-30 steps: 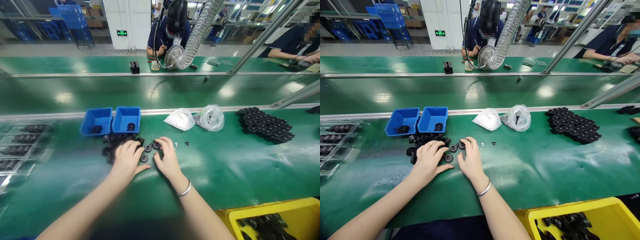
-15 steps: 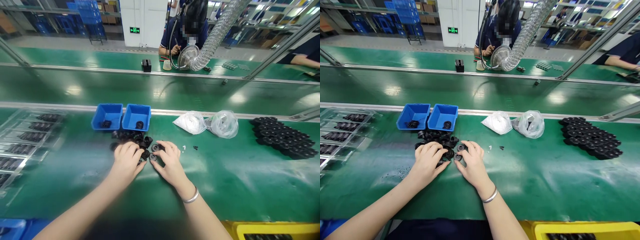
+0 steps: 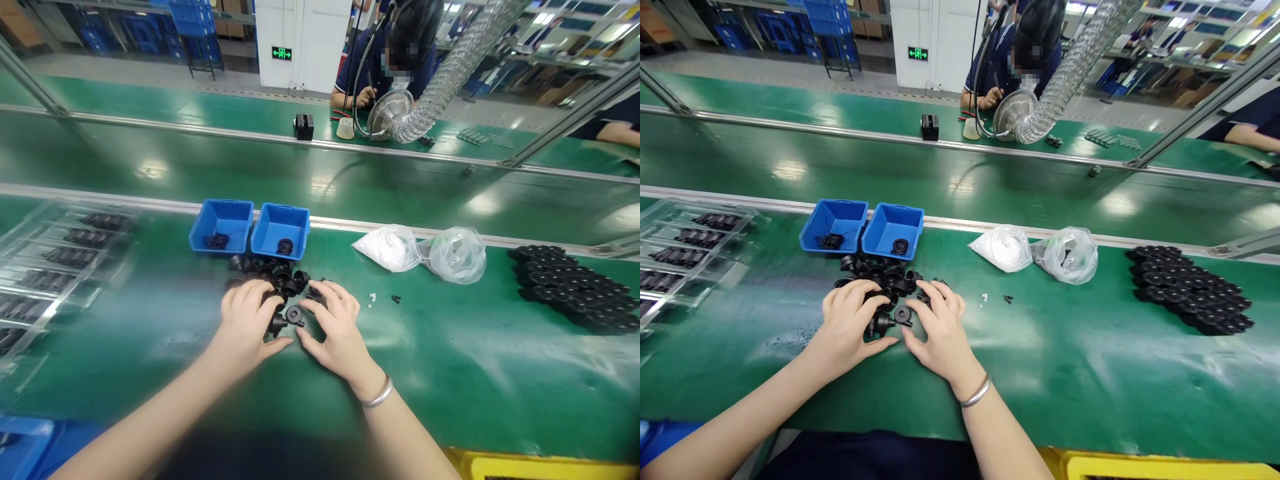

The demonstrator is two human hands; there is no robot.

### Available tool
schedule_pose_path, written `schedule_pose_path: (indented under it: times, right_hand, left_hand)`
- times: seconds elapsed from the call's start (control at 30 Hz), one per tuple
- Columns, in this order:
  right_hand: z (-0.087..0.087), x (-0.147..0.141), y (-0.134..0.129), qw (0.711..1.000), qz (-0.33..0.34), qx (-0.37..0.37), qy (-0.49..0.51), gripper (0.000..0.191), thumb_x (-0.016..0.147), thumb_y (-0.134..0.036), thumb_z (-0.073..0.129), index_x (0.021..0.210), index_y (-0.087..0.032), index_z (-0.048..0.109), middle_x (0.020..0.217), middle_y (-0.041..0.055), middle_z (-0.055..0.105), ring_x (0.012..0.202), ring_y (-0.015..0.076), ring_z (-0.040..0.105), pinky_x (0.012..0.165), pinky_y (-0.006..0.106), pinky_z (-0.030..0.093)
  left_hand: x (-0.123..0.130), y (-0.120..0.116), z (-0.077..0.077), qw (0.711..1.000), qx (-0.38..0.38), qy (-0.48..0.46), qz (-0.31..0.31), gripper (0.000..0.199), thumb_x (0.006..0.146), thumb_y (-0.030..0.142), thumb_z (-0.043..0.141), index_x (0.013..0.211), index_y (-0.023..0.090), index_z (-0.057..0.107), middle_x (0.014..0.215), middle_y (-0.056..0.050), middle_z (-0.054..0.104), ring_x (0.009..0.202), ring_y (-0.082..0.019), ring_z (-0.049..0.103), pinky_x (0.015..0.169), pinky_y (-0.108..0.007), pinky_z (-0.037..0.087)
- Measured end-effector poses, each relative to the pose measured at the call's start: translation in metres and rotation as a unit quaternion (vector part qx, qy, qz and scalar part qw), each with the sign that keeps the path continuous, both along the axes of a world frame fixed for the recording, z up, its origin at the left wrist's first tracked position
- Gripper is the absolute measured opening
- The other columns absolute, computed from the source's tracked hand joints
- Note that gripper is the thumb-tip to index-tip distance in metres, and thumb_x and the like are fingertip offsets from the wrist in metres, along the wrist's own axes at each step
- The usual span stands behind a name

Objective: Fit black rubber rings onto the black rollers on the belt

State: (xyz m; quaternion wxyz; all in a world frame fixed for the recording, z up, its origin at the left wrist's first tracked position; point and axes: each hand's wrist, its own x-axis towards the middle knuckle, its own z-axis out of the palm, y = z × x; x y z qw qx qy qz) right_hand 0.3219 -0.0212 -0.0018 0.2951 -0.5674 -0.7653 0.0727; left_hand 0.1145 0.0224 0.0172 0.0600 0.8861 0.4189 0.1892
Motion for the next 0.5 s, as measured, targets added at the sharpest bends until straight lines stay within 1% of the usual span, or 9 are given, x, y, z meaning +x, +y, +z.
schedule_pose_path:
  times: [0.1,0.2,0.27,0.33,0.43,0.5]
  right_hand:
    - [-0.002,-0.003,0.002,1.0,0.001,-0.01,-0.026,0.034,0.082,-0.033,0.07,0.115,-0.03,0.062,0.148,0.0066,0.043,0.136,0.0361,0.033,0.105,0.056,0.029]
    - [-0.003,-0.004,0.003,1.0,-0.006,-0.003,-0.031,0.028,0.083,-0.032,0.071,0.109,-0.032,0.064,0.149,0.0056,0.042,0.136,0.0368,0.033,0.104,0.058,0.029]
    - [-0.004,-0.004,0.004,0.999,-0.015,0.002,-0.029,0.022,0.084,-0.03,0.068,0.105,-0.031,0.065,0.148,0.0057,0.043,0.136,0.0366,0.033,0.104,0.059,0.028]
    - [-0.004,-0.003,0.004,0.999,-0.034,0.006,-0.025,0.02,0.084,-0.026,0.065,0.104,-0.028,0.063,0.146,0.0074,0.045,0.136,0.0361,0.034,0.105,0.058,0.028]
    - [-0.002,-0.001,0.002,0.998,-0.056,0.014,-0.01,0.031,0.081,-0.019,0.06,0.111,-0.025,0.06,0.144,0.01,0.046,0.136,0.0365,0.034,0.106,0.059,0.028]
    - [0.001,0.001,-0.001,0.999,-0.031,0.016,-0.002,0.041,0.076,-0.016,0.058,0.116,-0.025,0.057,0.145,0.0096,0.045,0.136,0.0371,0.035,0.107,0.058,0.028]
  left_hand:
    - [-0.008,-0.003,-0.003,1.0,0.013,0.004,0.003,0.035,0.081,0.039,0.07,0.107,0.018,0.061,0.125,-0.017,0.058,0.124,-0.036,0.047,0.099,-0.051,0.03]
    - [-0.01,-0.004,-0.003,1.0,0.024,0.011,0.0,0.022,0.086,0.033,0.065,0.103,0.019,0.063,0.127,-0.016,0.059,0.127,-0.035,0.047,0.1,-0.051,0.029]
    - [-0.008,-0.005,-0.003,0.999,0.028,0.011,-0.01,0.017,0.088,0.031,0.064,0.1,0.019,0.064,0.126,-0.014,0.061,0.127,-0.034,0.047,0.102,-0.051,0.028]
    - [-0.004,-0.005,-0.002,0.999,0.033,0.006,-0.022,0.016,0.088,0.032,0.064,0.099,0.02,0.066,0.124,-0.012,0.064,0.125,-0.033,0.049,0.103,-0.05,0.027]
    - [0.004,-0.007,-0.002,0.999,0.035,0.002,-0.032,0.018,0.09,0.03,0.063,0.104,0.02,0.067,0.119,-0.009,0.067,0.117,-0.03,0.053,0.101,-0.048,0.028]
    - [0.008,-0.008,-0.001,0.999,0.029,0.005,-0.038,0.019,0.091,0.028,0.06,0.107,0.02,0.067,0.117,-0.009,0.068,0.114,-0.029,0.054,0.098,-0.046,0.029]
